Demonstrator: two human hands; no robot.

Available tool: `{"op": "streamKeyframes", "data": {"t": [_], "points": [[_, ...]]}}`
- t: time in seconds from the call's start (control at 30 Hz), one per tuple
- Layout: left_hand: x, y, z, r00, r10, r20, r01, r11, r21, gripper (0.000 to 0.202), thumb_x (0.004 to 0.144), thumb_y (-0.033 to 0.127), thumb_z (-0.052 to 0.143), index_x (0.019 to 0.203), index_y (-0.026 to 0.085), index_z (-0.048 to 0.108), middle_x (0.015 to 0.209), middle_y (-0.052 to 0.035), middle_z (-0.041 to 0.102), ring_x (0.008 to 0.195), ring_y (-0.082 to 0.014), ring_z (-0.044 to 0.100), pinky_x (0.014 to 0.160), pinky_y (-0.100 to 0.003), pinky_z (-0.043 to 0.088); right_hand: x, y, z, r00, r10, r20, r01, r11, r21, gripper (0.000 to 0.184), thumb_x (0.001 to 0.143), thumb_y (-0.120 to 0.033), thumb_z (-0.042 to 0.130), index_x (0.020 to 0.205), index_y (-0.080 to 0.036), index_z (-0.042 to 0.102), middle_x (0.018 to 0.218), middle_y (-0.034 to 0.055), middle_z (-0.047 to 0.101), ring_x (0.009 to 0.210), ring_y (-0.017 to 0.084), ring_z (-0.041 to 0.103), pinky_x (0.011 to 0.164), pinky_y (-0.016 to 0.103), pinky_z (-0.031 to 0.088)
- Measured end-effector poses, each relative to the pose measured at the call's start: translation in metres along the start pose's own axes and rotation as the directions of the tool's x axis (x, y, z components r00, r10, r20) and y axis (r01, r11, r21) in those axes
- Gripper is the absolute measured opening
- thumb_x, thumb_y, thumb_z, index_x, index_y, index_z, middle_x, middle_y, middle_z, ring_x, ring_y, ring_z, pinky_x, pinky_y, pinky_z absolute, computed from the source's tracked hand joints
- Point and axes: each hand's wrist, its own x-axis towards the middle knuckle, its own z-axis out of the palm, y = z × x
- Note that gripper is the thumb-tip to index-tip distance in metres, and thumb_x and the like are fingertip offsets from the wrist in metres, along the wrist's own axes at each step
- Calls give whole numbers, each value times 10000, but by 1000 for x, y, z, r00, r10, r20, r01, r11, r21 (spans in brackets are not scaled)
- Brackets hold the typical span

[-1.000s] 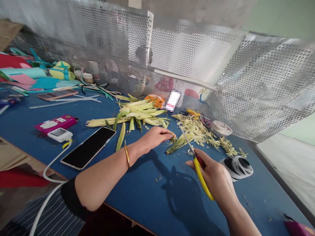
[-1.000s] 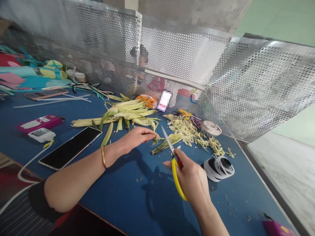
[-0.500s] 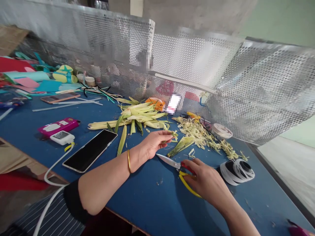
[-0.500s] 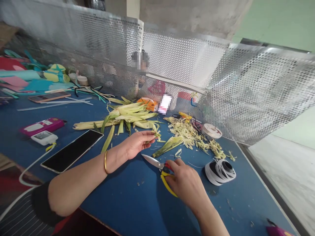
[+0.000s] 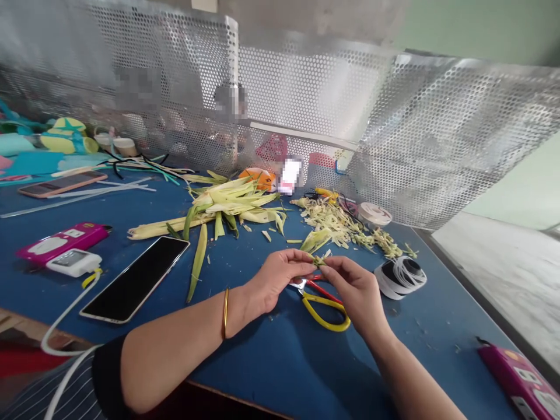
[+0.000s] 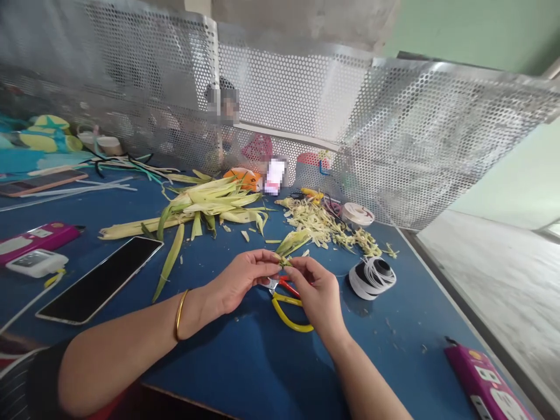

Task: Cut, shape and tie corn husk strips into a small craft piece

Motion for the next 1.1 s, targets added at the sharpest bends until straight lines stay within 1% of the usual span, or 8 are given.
{"op": "streamKeyframes", "data": {"t": [0.1,0.23,0.43,0.57,0.67,0.87,1.0,1.1], "points": [[0,-1,1,1000,0,-6,0,999,36,212,639,156,801,814,138,684,752,-15,674,701,-125,644,671,-251,444,-2,-1,3,999,3,-33,-3,1000,1,244,764,-422,703,781,-179,707,695,33,703,657,175,624,610,277,506],[2,-1,1,1000,-12,4,12,997,73,217,632,181,812,804,137,688,751,-32,687,715,-143,656,698,-268,451,-1,-1,2,999,46,-28,-46,999,13,265,757,-436,700,777,-172,715,707,42,710,658,182,624,628,292,500],[4,0,-2,998,44,53,-52,984,170,176,616,216,823,744,142,728,696,-6,657,652,-105,562,675,-258,423,2,-3,-3,999,52,13,-52,998,-31,281,765,-449,693,780,-169,712,676,27,672,629,159,571,597,271,465],[2,3,0,998,42,41,-48,987,153,186,625,221,815,774,143,736,732,-12,661,675,-109,561,691,-263,428,3,-6,-5,1000,31,-4,-31,999,13,295,793,-462,659,824,-173,708,681,18,658,633,157,574,615,273,488],[2,3,0,999,39,18,-41,989,141,201,629,233,814,784,140,728,747,-18,654,678,-110,556,675,-260,421,3,-7,-5,1000,3,-27,-3,1000,20,281,794,-454,656,807,-176,699,656,11,642,626,156,574,610,268,485],[2,-1,-1,996,67,62,-77,980,183,203,639,270,805,782,151,723,762,-17,658,704,-114,553,675,-257,400,2,2,-4,1000,7,-24,-7,1000,-29,257,809,-428,661,808,-175,705,707,21,668,659,160,586,655,279,486],[2,-3,1,994,87,68,-98,977,191,247,606,298,834,764,148,718,736,-11,651,685,-107,537,669,-256,394,2,7,-4,1000,8,-28,-9,999,-35,260,817,-430,663,806,-174,703,713,20,665,665,159,580,664,281,494],[2,-3,2,993,95,67,-105,980,172,285,570,315,859,750,151,712,722,-6,647,682,-110,544,689,-265,416,1,7,-3,999,6,-41,-8,999,-48,260,815,-431,664,790,-174,701,709,22,670,662,161,585,669,285,498]]}}
